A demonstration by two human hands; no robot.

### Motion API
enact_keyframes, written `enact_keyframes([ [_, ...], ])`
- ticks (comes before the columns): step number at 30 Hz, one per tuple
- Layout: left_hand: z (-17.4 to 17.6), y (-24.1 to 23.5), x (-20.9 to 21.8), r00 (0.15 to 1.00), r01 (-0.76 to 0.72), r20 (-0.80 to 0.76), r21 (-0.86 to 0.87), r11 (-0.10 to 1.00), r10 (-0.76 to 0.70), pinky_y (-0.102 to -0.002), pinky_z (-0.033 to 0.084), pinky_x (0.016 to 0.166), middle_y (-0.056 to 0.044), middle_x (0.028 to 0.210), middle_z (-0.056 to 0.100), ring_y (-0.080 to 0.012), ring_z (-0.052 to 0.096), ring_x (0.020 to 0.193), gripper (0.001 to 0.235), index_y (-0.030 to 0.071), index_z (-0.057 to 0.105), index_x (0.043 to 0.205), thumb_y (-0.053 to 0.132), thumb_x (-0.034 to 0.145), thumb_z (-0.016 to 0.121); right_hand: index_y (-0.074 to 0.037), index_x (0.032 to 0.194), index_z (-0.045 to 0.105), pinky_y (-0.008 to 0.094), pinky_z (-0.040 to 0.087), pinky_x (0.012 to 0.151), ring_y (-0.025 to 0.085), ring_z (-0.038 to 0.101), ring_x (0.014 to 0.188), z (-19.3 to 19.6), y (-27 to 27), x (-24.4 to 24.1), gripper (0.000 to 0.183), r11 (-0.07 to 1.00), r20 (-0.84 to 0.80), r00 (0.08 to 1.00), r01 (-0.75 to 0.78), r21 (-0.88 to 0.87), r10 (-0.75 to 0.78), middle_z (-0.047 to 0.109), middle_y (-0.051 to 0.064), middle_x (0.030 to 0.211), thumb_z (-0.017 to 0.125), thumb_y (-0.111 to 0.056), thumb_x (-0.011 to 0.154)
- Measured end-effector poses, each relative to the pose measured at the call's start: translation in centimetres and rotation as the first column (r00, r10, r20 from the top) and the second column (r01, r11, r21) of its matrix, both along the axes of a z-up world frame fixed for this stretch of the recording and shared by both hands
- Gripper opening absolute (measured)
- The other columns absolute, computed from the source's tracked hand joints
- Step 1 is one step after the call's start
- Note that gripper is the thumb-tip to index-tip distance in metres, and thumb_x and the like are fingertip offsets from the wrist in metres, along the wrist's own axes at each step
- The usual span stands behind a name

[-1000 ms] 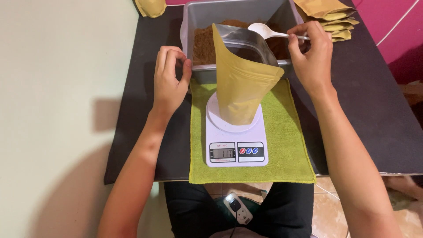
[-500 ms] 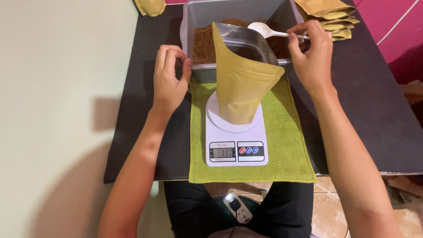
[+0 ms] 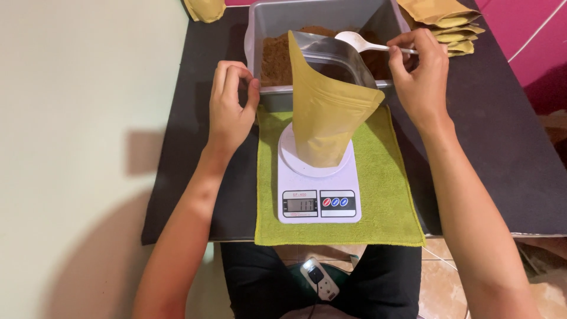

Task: Packaging coffee powder by scooping it from a bulk container into individual pouches and weighing them on a digital scale.

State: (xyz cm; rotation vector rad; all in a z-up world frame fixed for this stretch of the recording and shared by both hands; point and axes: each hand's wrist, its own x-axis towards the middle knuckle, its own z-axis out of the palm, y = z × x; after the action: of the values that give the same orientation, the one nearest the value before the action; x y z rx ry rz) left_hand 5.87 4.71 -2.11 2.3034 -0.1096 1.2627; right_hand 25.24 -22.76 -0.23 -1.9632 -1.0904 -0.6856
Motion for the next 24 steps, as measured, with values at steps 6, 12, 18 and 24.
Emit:
enact_keyframes([
  [6, 0.4, -0.5, -0.2, 0.990, -0.142, 0.032, 0.105, 0.984, 0.139, -0.038, 0.038, 0.082, -0.008, 0.104, 0.057, -0.0253, 0.051, 0.092, 0.020, 0.006, 0.054, 0.097, 0.022, 0.109, 0.050, -0.005, 0.107, 0.065, 0.041, 0.032, 0.094, 0.019, 0.053, 0.075, 0.0, 0.1, 0.0, 0.006, 1.000, -0.007, 1.000, 0.001, 0.004, -0.001, 0.065, 0.004, 0.100, 0.063, -0.001, 0.111],
  [12, 3.8, -8.0, -2.4, 0.958, 0.215, 0.238, -0.223, 0.951, -0.161, -0.046, 0.046, 0.124, -0.019, 0.151, 0.044, -0.0321, 0.051, 0.142, 0.083, 0.005, 0.032, 0.143, 0.068, 0.095, 0.056, -0.005, 0.104, 0.066, 0.041, 0.032, 0.092, 0.020, 0.057, 0.080, -0.1, 0.1, 0.4, 0.008, 1.000, 0.010, 1.000, 0.001, -0.001, -0.001, 0.068, 0.006, 0.101, 0.066, 0.001, 0.109],
  [18, 2.5, -14.4, -2.4, 0.992, 0.065, 0.117, -0.204, 0.977, -0.042, -0.057, 0.024, 0.144, -0.024, 0.174, 0.005, -0.0457, 0.016, 0.169, 0.122, 0.009, -0.001, 0.161, 0.026, 0.088, 0.095, -0.007, 0.105, 0.065, 0.041, 0.032, 0.091, 0.021, 0.058, 0.077, 0.3, 0.3, 0.0, 0.005, 0.999, 0.017, 0.999, 0.033, -0.010, -0.033, 0.066, 0.005, 0.100, 0.063, -0.003, 0.107],
  [24, 4.7, -11.5, -2.5, 0.997, -0.007, -0.076, -0.268, 0.963, -0.014, -0.042, 0.038, 0.129, -0.022, 0.168, 0.029, -0.0382, 0.038, 0.156, 0.104, 0.000, 0.014, 0.159, 0.015, 0.080, 0.081, -0.009, 0.106, 0.066, 0.039, 0.031, 0.089, 0.023, 0.055, 0.085, 0.2, 0.3, 0.0, 0.006, 0.992, 0.087, 0.988, 0.128, -0.023, -0.125, 0.060, 0.003, 0.093, 0.064, -0.003, 0.104],
])
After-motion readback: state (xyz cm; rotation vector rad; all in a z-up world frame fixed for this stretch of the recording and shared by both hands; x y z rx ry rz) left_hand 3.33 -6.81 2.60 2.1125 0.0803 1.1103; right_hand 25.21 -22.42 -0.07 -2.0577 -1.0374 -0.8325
